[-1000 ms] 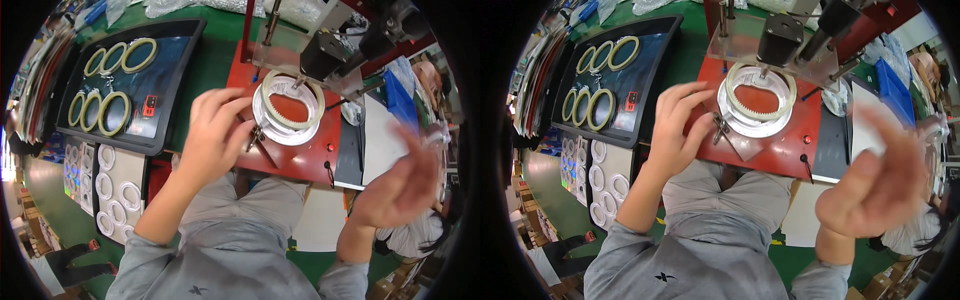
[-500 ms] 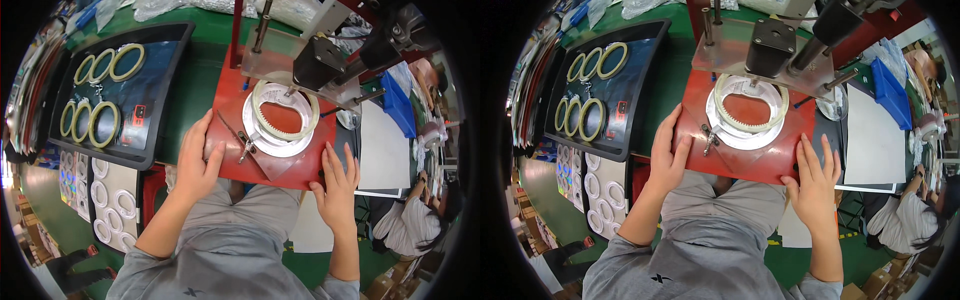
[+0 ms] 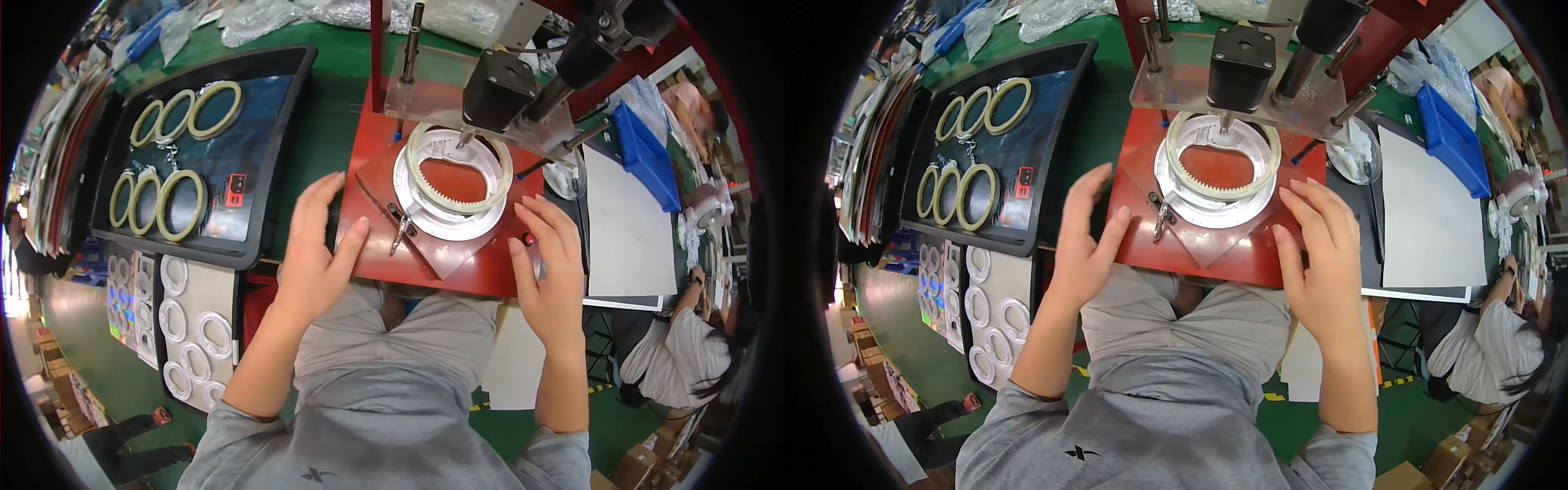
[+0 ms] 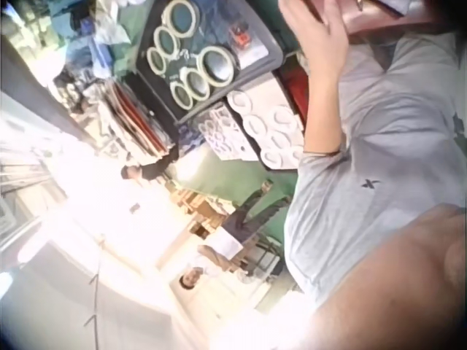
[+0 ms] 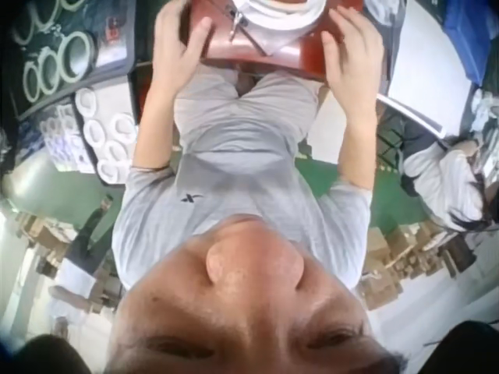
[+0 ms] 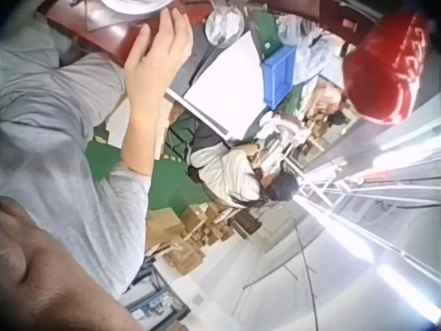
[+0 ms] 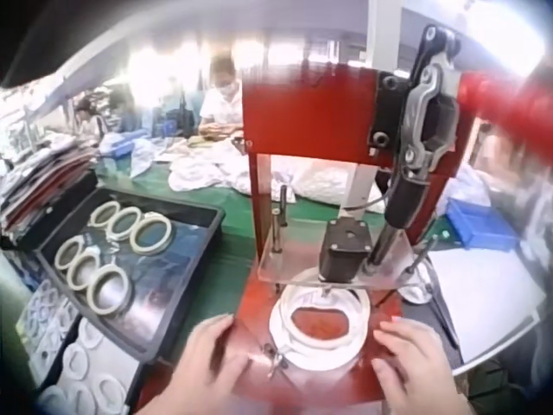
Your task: Applying adhesive to circular rings and using a mechanical press for assembly.
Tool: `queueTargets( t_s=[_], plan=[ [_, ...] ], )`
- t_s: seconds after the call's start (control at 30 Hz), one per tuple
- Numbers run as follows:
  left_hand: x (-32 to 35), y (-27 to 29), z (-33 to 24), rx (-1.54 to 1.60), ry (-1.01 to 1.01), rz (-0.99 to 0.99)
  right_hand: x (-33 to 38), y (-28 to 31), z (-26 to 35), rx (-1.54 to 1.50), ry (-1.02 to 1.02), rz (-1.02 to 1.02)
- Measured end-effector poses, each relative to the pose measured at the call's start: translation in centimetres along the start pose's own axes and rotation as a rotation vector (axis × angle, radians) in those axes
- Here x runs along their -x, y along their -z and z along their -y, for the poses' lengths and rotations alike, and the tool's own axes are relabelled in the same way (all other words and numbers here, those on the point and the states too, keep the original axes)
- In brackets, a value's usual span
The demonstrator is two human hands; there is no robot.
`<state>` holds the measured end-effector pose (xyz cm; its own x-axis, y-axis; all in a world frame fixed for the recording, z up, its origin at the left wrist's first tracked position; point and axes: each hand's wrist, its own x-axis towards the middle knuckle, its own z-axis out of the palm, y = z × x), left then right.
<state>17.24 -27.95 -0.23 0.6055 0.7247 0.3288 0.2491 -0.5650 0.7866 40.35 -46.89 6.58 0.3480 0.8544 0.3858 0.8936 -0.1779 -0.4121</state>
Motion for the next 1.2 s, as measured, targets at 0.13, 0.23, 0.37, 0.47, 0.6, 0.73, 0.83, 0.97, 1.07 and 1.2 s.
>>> queueTargets(
  t_s=[0.13, 0.23, 0.37, 0.47, 0.6, 0.73, 0.83, 0.97, 1.07, 1.2],
  plan=[
    [-2.3, 1.0, -4.1, -0.099, -0.298, -0.066, -0.9, -1.3, 0.2, -0.033, 0.075, -0.076],
    [-3.7, -0.1, -5.9, -0.131, -0.477, 0.032, -2.2, -1.9, 0.2, 0.001, 0.163, -0.086],
    [-4.7, -2.0, -6.0, -0.275, -0.544, 0.095, -3.1, -3.0, -0.5, 0.026, 0.257, -0.048],
    [-5.2, -2.0, -5.8, -0.308, -0.594, 0.096, -3.8, -3.3, -1.1, -0.019, 0.279, -0.056],
    [-5.6, -0.6, -6.7, -0.169, -0.520, 0.185, -4.3, -3.0, -1.6, -0.085, 0.302, -0.050],
    [-5.9, 0.8, -6.4, -0.106, -0.502, 0.292, -4.2, -3.2, -1.3, -0.090, 0.289, -0.036],
    [-6.1, 1.0, -6.0, -0.103, -0.474, 0.320, -4.0, -3.5, -0.2, -0.081, 0.253, -0.072],
    [-6.4, 0.9, -5.3, -0.085, -0.426, 0.371, -4.0, -3.9, 0.3, -0.086, 0.246, -0.107],
    [-6.9, 1.0, -5.1, -0.078, -0.422, 0.405, -4.1, -3.8, 0.3, -0.095, 0.249, -0.114],
    [-7.2, 1.1, -4.5, -0.056, -0.486, 0.421, -4.0, -3.9, 0.2, -0.116, 0.250, -0.104]
  ],
)
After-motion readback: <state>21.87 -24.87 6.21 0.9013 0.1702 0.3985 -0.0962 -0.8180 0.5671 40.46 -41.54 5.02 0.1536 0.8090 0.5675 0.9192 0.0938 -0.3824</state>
